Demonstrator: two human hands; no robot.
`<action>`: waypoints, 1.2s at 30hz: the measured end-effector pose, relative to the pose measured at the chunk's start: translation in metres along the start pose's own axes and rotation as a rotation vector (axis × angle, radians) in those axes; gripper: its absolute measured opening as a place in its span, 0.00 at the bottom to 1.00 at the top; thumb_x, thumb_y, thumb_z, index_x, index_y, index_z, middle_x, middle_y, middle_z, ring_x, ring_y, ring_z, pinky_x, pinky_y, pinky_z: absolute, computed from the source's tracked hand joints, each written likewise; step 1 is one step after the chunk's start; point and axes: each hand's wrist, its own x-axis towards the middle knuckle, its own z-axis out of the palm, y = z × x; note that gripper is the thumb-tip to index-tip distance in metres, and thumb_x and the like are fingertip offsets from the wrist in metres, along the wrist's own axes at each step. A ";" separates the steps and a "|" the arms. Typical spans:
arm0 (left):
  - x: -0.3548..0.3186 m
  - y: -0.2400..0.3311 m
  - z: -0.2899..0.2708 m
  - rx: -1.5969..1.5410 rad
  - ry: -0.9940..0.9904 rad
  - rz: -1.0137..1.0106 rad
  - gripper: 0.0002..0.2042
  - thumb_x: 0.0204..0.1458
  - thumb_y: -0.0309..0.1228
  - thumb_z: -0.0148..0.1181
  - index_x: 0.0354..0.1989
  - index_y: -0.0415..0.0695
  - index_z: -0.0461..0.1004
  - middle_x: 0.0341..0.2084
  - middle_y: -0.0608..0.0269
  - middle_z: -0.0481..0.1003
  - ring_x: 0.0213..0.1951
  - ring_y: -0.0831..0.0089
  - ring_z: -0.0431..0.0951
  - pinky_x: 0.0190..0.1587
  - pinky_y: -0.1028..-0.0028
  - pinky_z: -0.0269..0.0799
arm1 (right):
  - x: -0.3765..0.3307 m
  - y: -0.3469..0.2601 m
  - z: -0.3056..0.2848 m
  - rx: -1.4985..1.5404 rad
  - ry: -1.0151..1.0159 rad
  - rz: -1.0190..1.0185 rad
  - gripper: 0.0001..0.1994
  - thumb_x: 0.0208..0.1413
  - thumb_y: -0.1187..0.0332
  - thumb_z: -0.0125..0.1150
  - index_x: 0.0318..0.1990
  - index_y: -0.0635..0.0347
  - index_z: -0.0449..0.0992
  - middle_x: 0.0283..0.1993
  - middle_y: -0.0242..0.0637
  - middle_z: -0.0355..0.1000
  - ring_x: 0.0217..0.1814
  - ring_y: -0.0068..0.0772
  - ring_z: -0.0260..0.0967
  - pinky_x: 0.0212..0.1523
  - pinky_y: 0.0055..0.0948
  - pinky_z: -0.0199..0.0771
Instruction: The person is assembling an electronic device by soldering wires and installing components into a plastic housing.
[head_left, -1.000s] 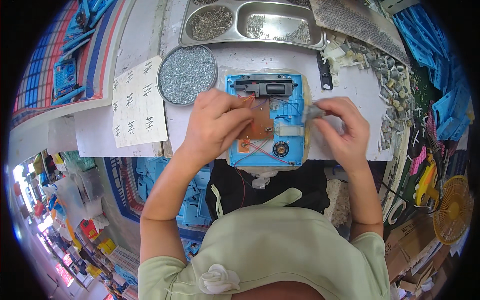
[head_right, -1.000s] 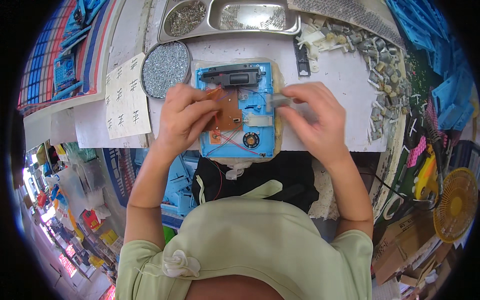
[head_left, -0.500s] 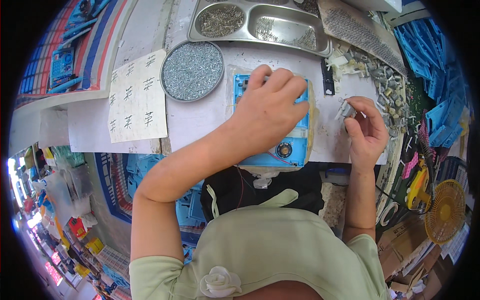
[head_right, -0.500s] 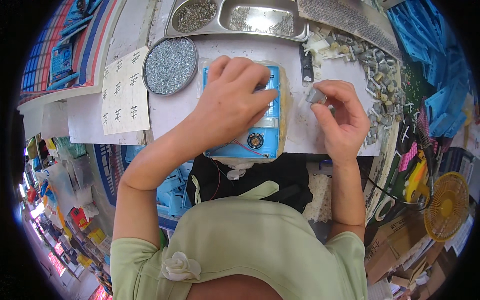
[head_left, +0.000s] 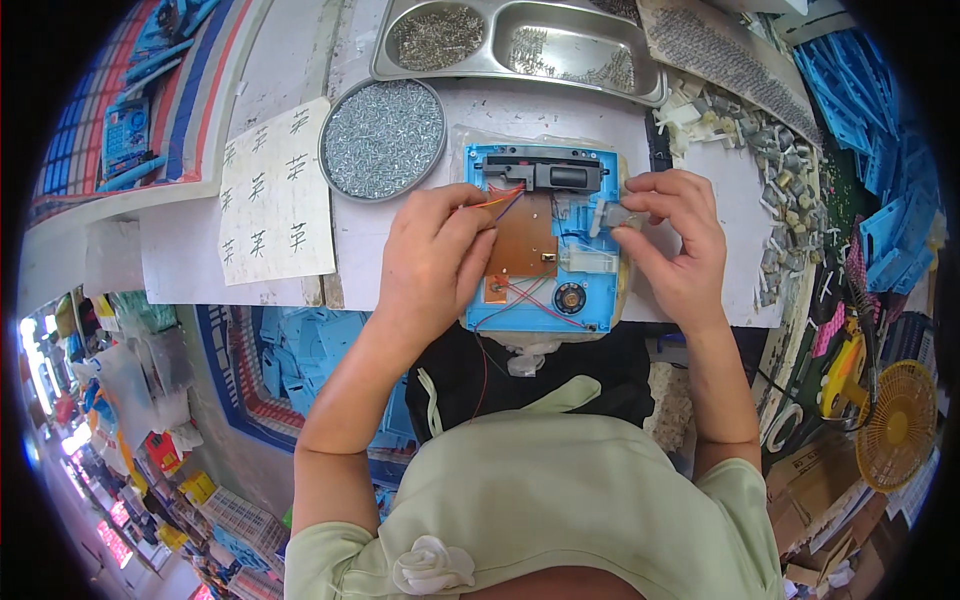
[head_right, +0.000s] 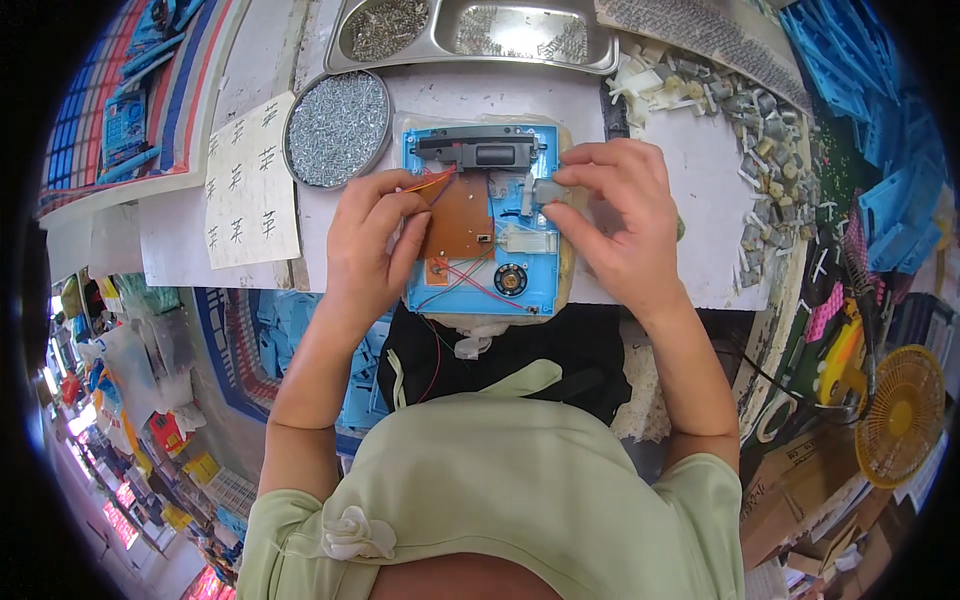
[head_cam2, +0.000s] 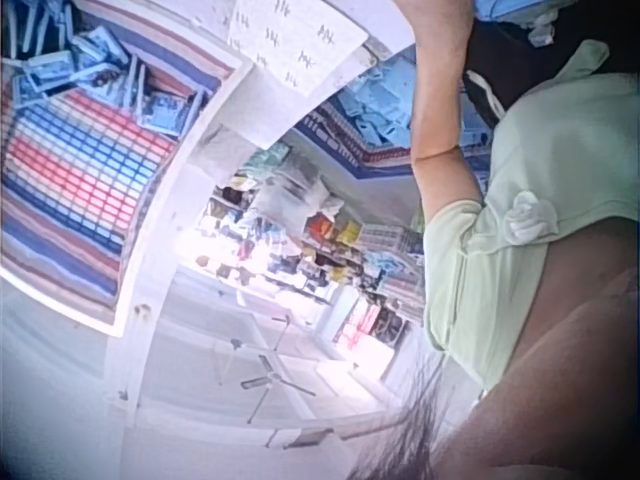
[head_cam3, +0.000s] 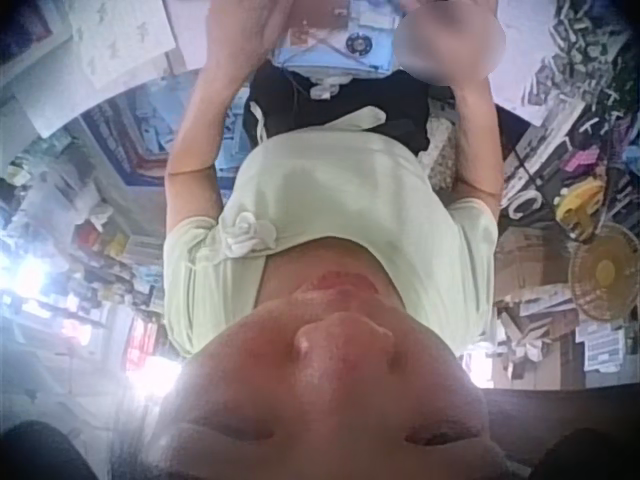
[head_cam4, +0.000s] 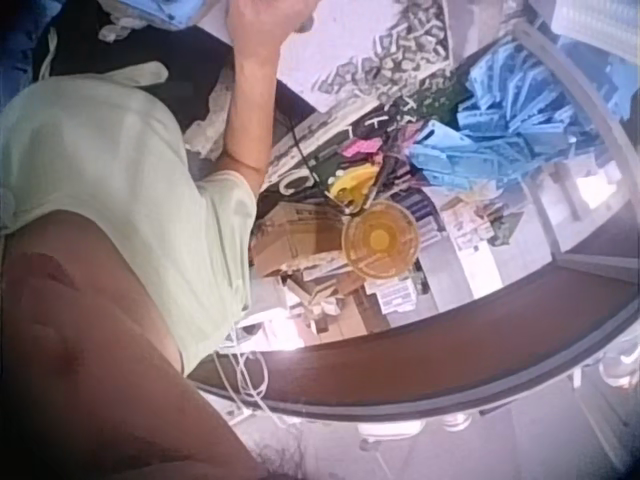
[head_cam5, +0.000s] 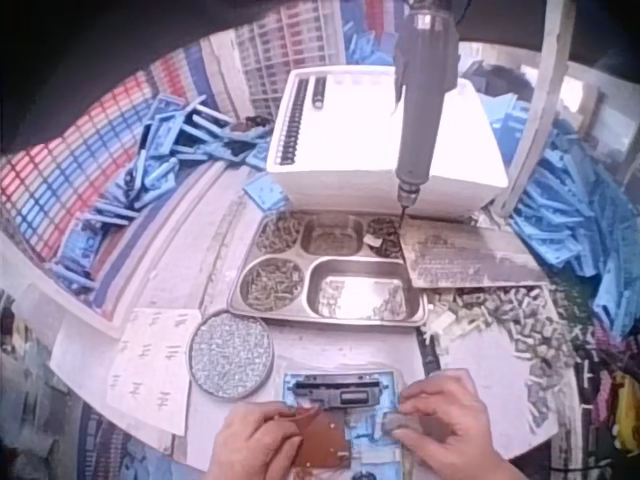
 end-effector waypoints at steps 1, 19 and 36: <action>0.000 0.000 0.000 -0.006 0.002 0.025 0.12 0.46 0.21 0.69 0.40 0.41 0.77 0.45 0.54 0.78 0.43 0.54 0.78 0.47 0.60 0.73 | 0.001 -0.001 0.001 -0.032 -0.013 -0.014 0.15 0.43 0.72 0.77 0.41 0.57 0.82 0.49 0.35 0.79 0.56 0.43 0.68 0.54 0.38 0.70; 0.005 0.031 0.018 -0.170 0.064 0.135 0.11 0.43 0.20 0.73 0.37 0.41 0.81 0.34 0.55 0.78 0.37 0.57 0.79 0.39 0.64 0.76 | 0.014 -0.011 0.002 -0.212 -0.165 -0.050 0.13 0.42 0.70 0.76 0.38 0.57 0.83 0.56 0.36 0.74 0.62 0.49 0.62 0.62 0.45 0.66; -0.006 0.021 0.018 -0.211 0.115 0.111 0.12 0.43 0.22 0.72 0.37 0.40 0.79 0.37 0.55 0.78 0.37 0.57 0.80 0.39 0.63 0.78 | 0.053 -0.040 0.021 -0.187 -0.256 -0.415 0.15 0.37 0.77 0.73 0.37 0.55 0.82 0.36 0.31 0.74 0.42 0.42 0.69 0.41 0.38 0.73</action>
